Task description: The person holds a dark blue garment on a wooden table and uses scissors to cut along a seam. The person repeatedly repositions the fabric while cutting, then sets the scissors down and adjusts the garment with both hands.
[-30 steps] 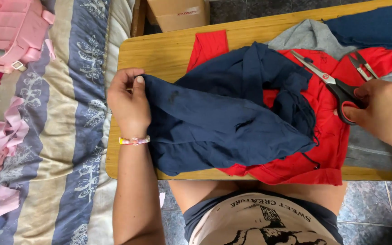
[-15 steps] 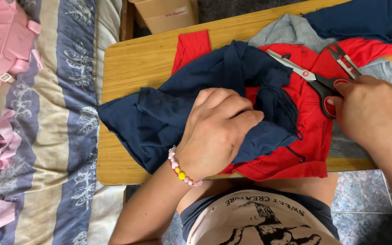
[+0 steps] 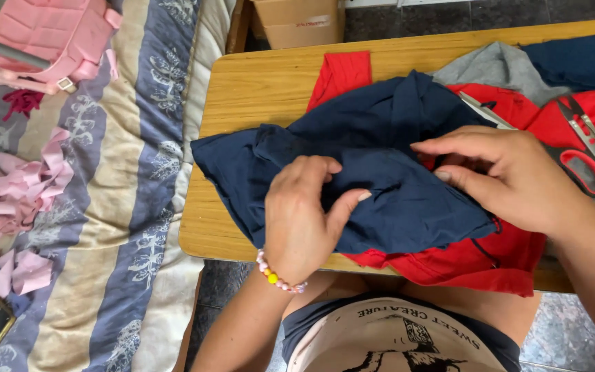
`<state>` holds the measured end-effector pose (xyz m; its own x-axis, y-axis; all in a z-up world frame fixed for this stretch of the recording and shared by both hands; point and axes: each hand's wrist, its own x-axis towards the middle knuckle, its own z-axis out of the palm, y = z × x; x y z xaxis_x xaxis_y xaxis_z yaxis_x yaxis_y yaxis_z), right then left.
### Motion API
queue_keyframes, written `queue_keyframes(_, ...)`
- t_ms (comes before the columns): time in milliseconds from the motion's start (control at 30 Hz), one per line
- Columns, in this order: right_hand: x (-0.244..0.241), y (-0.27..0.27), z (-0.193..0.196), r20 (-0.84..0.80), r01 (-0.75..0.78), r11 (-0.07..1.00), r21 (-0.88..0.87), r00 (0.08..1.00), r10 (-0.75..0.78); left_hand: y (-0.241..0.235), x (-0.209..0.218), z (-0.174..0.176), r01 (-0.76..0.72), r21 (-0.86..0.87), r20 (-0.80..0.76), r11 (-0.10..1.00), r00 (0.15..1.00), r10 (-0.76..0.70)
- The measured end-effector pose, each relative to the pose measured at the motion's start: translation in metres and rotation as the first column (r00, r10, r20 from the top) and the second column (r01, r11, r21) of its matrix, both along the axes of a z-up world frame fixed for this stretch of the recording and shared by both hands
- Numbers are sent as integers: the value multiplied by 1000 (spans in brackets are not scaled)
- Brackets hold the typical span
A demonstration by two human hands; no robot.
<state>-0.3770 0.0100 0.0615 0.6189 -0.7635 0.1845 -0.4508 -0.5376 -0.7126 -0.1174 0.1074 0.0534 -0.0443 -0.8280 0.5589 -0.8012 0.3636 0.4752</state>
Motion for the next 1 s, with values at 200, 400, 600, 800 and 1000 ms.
queue_keyframes(200,46,3,-33,83,-3,948,318,996,-24,-2,-20,-19,84,25,-151,996,985,-79)
queue_keyframes(400,47,15,-21,120,117,970,212,982,-144,0,-13,-26,129,-95,-350,987,924,-154)
queue_keyframes(600,46,20,-21,205,73,950,304,969,-140,2,-9,-19,144,-147,-244,979,954,-177)
queue_keyframes(800,41,26,-14,63,217,973,83,973,-222,3,-9,-21,98,-140,-89,985,990,-111)
queue_keyframes(1000,34,21,-9,90,122,977,-173,990,-107,4,-4,-18,104,-142,-19,984,994,-108)
